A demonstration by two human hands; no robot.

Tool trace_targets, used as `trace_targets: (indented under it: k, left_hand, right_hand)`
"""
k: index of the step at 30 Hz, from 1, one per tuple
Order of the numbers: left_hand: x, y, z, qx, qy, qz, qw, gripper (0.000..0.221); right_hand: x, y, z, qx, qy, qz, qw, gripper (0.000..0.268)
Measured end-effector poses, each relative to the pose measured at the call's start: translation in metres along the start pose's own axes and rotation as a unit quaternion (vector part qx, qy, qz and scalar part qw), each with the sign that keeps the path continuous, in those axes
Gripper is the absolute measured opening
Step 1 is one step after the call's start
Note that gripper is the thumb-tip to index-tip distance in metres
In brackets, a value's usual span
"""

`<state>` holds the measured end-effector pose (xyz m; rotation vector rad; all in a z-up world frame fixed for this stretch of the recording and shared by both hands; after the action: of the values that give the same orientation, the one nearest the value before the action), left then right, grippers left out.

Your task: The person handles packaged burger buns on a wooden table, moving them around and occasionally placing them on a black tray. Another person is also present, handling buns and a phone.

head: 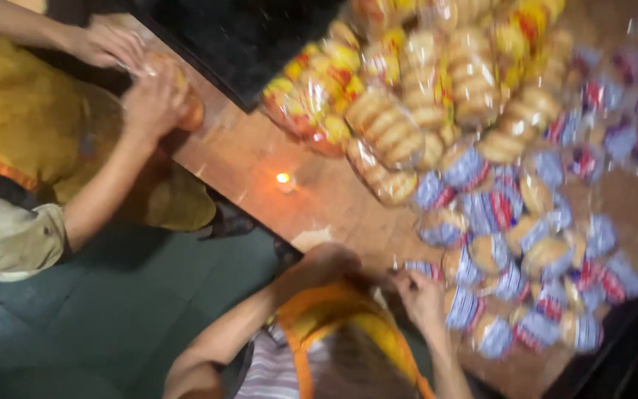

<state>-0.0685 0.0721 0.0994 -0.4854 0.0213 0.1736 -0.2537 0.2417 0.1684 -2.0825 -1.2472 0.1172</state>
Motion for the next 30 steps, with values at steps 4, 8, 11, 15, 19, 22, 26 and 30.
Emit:
trace_targets:
  k: [4, 8, 11, 15, 19, 22, 26, 30]
  left_hand:
    - [-0.004, -0.038, 0.047, -0.007, -0.05, 0.05, 0.997, 0.01]
    - [-0.002, -0.046, 0.054, 0.006, -0.071, 0.064, 0.995, 0.011]
    - [-0.001, -0.036, 0.041, 0.017, -0.071, 0.068, 0.995, 0.009]
    - [-0.005, -0.046, 0.052, 0.025, -0.031, 0.048, 0.998, 0.009]
    - [-0.007, -0.062, 0.06, 0.004, -0.095, 0.056, 0.994, 0.008]
    - [-0.01, -0.071, 0.07, 0.011, -0.112, 0.036, 0.993, 0.004]
    - [-0.004, -0.065, 0.049, -0.08, -0.096, 0.015, 0.992, 0.003]
    - [0.042, -0.025, 0.021, 0.343, -0.389, 0.036, 0.854, 0.012]
  right_hand:
    - [0.001, -0.006, -0.017, -0.002, -0.097, -0.01, 0.995, 0.011]
    - [0.007, 0.001, 0.006, 0.031, -0.096, -0.011, 0.995, 0.016]
    - [0.011, -0.009, -0.018, -0.033, 0.01, 0.004, 0.999, 0.013]
    - [0.006, -0.001, -0.017, -0.073, 0.018, -0.11, 0.991, 0.021]
    - [0.008, 0.001, -0.005, -0.035, 0.078, -0.072, 0.994, 0.016]
    - [0.004, 0.002, -0.01, -0.061, 0.046, -0.059, 0.995, 0.015]
    - [0.005, 0.007, 0.0, -0.061, 0.016, -0.044, 0.997, 0.009]
    - [0.007, 0.018, 0.008, -0.105, -0.006, -0.036, 0.994, 0.007]
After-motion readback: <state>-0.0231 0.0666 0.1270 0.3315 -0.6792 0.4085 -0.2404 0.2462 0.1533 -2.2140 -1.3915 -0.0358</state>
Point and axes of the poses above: each hand's wrist, its own x-axis away from the middle knuckle, its own y-axis out of the palm, z = x × y, the point moved 3 cm from there along -x, towards the middle knuckle, and after that the axes turned 4 degrees about -z, right-handed, at the moved point
